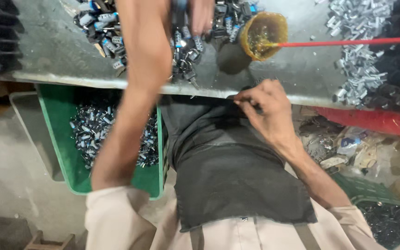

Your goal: The person picks a small lock body from a pile on the workbench, uses a red stick to apply a sticky amber substance from a bowl onto the component, presses and fits the parts together by hand, and drops the finished piece into a green bin below the bench, repeating the cycle.

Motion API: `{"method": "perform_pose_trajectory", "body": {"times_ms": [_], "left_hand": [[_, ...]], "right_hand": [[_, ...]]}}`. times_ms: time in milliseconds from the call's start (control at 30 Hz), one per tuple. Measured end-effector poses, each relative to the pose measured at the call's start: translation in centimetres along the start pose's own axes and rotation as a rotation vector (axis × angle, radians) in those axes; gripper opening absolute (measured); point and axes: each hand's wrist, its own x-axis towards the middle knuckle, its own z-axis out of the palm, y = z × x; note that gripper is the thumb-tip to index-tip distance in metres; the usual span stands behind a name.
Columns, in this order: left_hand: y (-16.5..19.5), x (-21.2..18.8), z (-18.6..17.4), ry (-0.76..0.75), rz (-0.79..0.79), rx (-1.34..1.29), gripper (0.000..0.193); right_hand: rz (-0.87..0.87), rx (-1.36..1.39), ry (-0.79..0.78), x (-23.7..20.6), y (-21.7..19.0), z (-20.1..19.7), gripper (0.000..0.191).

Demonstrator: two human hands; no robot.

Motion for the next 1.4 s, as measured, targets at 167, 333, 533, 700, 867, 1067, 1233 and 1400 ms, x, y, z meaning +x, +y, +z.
{"method": "perform_pose_trajectory", "body": {"times_ms": [167,333,533,700,867,1067,1233,1400], "left_hand": [[-2.9,-8.9,1.4,-0.096,-0.42,-0.095,0.023],[-6.9,-15.1,1.4,0.002,-0.569,-0.245,0.029],[-7.4,-16.6,2.2,0.078,-0.621,-0.347,0.032],[-7.9,-16.6,3.9,0.106,-0.761,-0.662,0.03],[-8.1,-17.2,4.5,0.099,-0.772,-0.714,0.029],[-7.4,-17.7,4.0,0.082,-0.731,-0.653,0.03],[-6.3,-16.7,2.8,-0.035,-0.715,-0.591,0.03],[-5.5,-14.4,2.8,-0.004,-0.525,-0.453,0.029]], "right_hand": [[0.093,-0.025,0.083,0.8,0.9,0.2,0.016],[0.025,-0.147,0.096,0.7,0.8,0.5,0.017],[0.188,0.114,0.064,-0.2,0.4,-0.6,0.015],[0.224,0.631,0.065,-2.4,-0.6,-0.5,0.018],[0.297,0.706,0.093,-3.1,-1.8,0.0,0.016],[0.292,0.885,0.024,-3.1,-1.7,0.2,0.017],[0.34,1.26,-0.049,-3.2,-0.7,0.3,0.041],[0.316,1.139,0.354,-0.1,2.4,-4.0,0.058]]}}
